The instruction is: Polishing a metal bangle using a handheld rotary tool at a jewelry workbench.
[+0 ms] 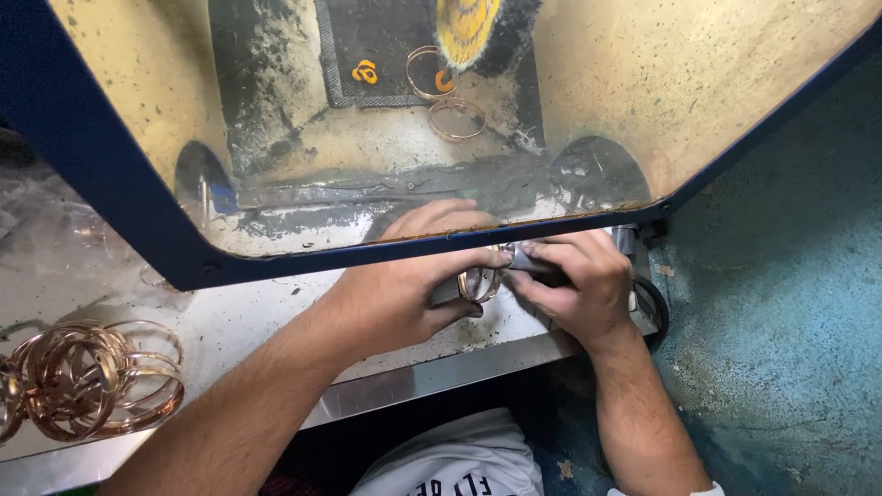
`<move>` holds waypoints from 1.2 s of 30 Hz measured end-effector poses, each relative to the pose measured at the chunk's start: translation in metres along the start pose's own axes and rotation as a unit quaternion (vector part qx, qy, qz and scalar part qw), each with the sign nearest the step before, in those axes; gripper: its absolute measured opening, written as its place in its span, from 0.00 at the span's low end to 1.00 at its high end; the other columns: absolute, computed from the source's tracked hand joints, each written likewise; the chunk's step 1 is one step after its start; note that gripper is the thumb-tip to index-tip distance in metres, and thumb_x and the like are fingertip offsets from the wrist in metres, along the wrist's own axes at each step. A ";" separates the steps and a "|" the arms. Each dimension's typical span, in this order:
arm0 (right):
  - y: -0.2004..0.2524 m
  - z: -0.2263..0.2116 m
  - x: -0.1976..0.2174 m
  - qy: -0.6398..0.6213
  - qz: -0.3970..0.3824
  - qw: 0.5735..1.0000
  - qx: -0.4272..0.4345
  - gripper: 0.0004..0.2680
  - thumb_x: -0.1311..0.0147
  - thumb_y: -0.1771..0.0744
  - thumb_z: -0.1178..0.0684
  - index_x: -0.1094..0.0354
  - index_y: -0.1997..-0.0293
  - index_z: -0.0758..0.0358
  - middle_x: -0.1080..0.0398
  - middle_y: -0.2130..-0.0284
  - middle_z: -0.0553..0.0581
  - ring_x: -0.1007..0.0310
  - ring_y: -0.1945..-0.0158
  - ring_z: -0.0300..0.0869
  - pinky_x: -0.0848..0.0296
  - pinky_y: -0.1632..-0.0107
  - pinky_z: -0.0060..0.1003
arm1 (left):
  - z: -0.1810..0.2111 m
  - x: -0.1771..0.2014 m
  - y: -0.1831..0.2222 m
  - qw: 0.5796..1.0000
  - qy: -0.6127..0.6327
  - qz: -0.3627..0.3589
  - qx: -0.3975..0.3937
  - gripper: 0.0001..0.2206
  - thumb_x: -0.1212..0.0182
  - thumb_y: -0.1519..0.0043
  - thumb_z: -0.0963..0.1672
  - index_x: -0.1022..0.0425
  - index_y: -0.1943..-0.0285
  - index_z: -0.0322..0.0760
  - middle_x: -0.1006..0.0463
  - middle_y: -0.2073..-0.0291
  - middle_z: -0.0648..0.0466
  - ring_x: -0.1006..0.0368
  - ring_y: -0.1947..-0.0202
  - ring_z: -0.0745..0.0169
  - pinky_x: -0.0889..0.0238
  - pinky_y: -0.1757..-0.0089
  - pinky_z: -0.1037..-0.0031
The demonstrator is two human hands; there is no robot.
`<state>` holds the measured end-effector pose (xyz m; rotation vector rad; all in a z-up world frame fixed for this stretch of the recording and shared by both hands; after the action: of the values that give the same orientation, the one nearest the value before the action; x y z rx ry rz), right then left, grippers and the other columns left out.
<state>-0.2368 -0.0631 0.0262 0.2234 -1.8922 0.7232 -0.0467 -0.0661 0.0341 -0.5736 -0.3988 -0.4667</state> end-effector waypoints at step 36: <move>-0.003 -0.005 0.012 -0.022 0.044 0.999 0.019 0.15 0.26 0.40 0.50 0.29 0.56 0.57 0.21 0.62 0.53 0.21 0.59 0.47 0.30 0.55 0.43 | 0.000 -0.005 -0.001 0.998 -0.046 -0.037 0.010 0.31 0.24 0.45 0.48 0.31 0.35 0.35 0.29 0.37 0.42 0.36 0.34 0.47 0.50 0.33 0.50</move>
<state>-0.2370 -0.0608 0.0388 0.1829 -1.9411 0.8199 -0.0510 -0.0649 0.0325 -0.5633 -0.5141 -0.5085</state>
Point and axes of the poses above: each hand's wrist, its own y-axis away from the middle knuckle, its own x-axis out of the back of the hand, z = x × y, the point moved 9 cm from there along -y, towards the middle knuckle
